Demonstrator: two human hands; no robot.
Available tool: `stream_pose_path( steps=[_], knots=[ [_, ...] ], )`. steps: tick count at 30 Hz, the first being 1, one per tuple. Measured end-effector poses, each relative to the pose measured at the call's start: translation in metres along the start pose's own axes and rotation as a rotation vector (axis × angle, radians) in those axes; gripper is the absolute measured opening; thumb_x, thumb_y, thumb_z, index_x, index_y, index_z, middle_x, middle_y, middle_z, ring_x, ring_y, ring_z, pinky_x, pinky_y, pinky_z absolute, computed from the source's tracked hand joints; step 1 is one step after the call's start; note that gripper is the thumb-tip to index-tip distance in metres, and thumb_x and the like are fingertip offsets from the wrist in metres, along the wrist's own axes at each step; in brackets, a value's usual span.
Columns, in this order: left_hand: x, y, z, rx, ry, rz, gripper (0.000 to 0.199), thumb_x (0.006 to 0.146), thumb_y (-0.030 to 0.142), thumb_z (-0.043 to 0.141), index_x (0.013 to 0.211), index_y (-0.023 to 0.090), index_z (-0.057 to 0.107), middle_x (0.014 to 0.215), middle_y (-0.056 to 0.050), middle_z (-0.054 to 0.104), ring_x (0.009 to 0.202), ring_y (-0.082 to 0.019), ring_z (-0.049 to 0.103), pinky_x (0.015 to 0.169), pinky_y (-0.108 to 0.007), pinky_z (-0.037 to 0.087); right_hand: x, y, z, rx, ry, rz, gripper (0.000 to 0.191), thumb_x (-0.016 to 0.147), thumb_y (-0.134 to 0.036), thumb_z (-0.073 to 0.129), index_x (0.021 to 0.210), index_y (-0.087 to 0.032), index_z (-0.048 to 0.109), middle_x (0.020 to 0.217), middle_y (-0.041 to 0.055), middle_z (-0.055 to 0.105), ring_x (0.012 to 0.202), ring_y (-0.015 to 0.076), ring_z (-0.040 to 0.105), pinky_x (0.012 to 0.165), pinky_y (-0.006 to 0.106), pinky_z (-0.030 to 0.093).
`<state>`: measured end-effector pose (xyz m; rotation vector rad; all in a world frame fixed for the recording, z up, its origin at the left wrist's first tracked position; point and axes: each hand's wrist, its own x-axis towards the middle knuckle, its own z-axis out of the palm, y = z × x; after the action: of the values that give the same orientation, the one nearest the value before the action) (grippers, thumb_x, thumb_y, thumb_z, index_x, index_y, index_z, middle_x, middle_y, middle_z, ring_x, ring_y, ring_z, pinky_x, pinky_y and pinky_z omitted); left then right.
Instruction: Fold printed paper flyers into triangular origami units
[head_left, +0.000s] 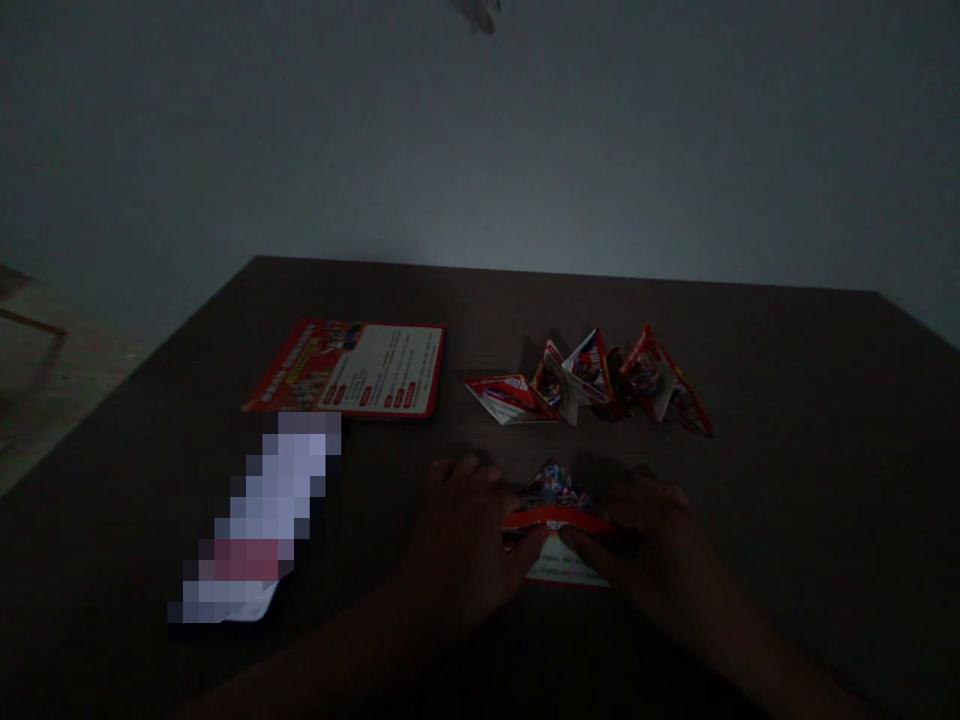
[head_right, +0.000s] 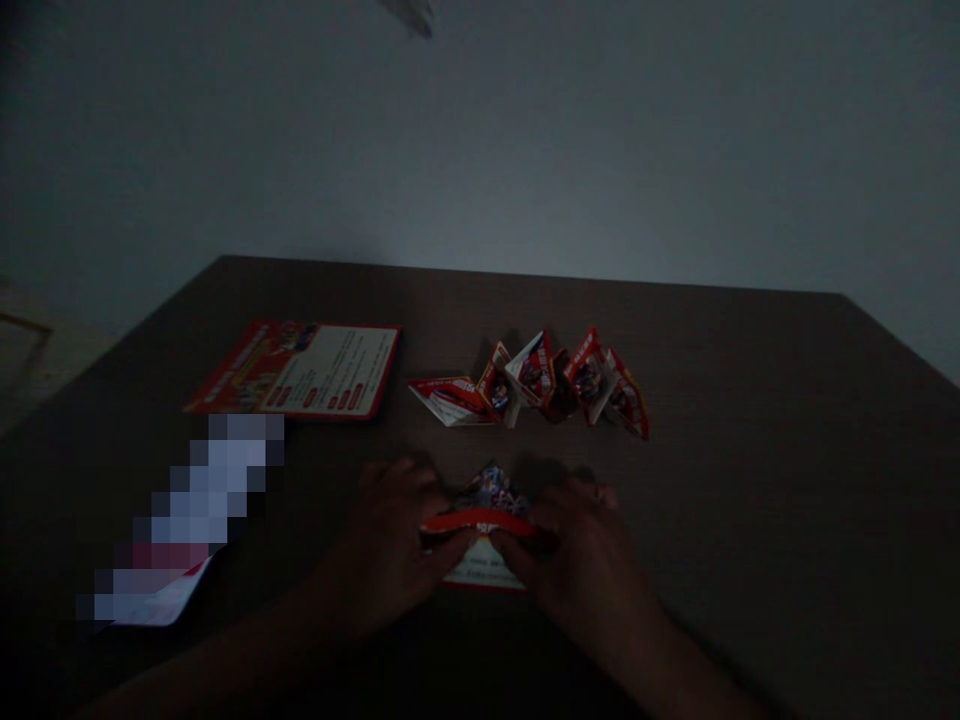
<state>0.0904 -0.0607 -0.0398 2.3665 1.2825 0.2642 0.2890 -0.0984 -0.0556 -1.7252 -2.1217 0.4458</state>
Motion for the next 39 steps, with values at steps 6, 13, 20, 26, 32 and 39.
stream_pose_path(
  steps=[6,13,20,26,32,39],
  knots=[
    [0.002,-0.002,-0.004,0.023,-0.018,-0.022,0.024,0.082,0.039,0.061,0.076,0.017,0.068,0.082,-0.005,0.063,0.088,-0.025,0.052,0.078,-0.042,0.033,-0.001,0.005,-0.001,-0.009,-0.018,0.039,0.024,0.074,-0.032,0.073,0.058,-0.019,0.058,0.062,0.0,0.06,0.066,0.0188,0.055,0.066,0.034,0.035],
    [0.002,-0.005,-0.007,0.073,-0.035,-0.039,0.027,0.082,0.042,0.06,0.073,0.017,0.067,0.081,-0.005,0.063,0.088,-0.026,0.052,0.077,-0.042,0.033,-0.001,0.006,-0.005,-0.043,-0.056,0.084,0.028,0.075,-0.034,0.071,0.056,-0.019,0.056,0.06,0.0006,0.059,0.064,0.0195,0.055,0.064,0.034,0.035],
    [0.002,-0.009,-0.014,0.092,-0.071,-0.055,0.023,0.079,0.039,0.063,0.074,0.017,0.068,0.081,-0.006,0.064,0.086,-0.025,0.053,0.078,-0.043,0.034,-0.001,0.011,-0.009,-0.073,-0.091,0.101,0.026,0.077,-0.036,0.068,0.058,-0.02,0.059,0.061,0.0011,0.06,0.065,0.0201,0.056,0.064,0.034,0.036],
    [0.001,-0.014,-0.017,0.118,-0.085,-0.052,0.023,0.078,0.039,0.064,0.07,0.017,0.067,0.078,-0.005,0.063,0.083,-0.024,0.053,0.074,-0.04,0.034,-0.002,0.017,-0.014,-0.069,-0.127,0.132,0.026,0.078,-0.039,0.065,0.059,-0.021,0.063,0.061,0.0014,0.062,0.063,0.0196,0.058,0.061,0.033,0.038],
    [0.002,-0.017,-0.021,0.109,-0.096,-0.063,0.021,0.077,0.036,0.063,0.067,0.017,0.065,0.074,-0.004,0.063,0.08,-0.023,0.054,0.074,-0.039,0.034,-0.005,0.024,-0.018,-0.058,-0.092,0.136,0.026,0.076,-0.039,0.066,0.057,-0.022,0.064,0.059,0.0006,0.064,0.058,0.0184,0.059,0.056,0.032,0.038],
    [0.001,-0.022,-0.028,0.105,-0.137,-0.082,0.021,0.078,0.035,0.06,0.065,0.02,0.066,0.074,-0.002,0.064,0.079,-0.023,0.055,0.072,-0.038,0.033,-0.006,0.03,-0.023,0.027,-0.168,0.237,0.023,0.074,-0.042,0.067,0.06,-0.024,0.068,0.063,0.0019,0.068,0.06,0.0199,0.064,0.05,0.03,0.041]
  ],
)
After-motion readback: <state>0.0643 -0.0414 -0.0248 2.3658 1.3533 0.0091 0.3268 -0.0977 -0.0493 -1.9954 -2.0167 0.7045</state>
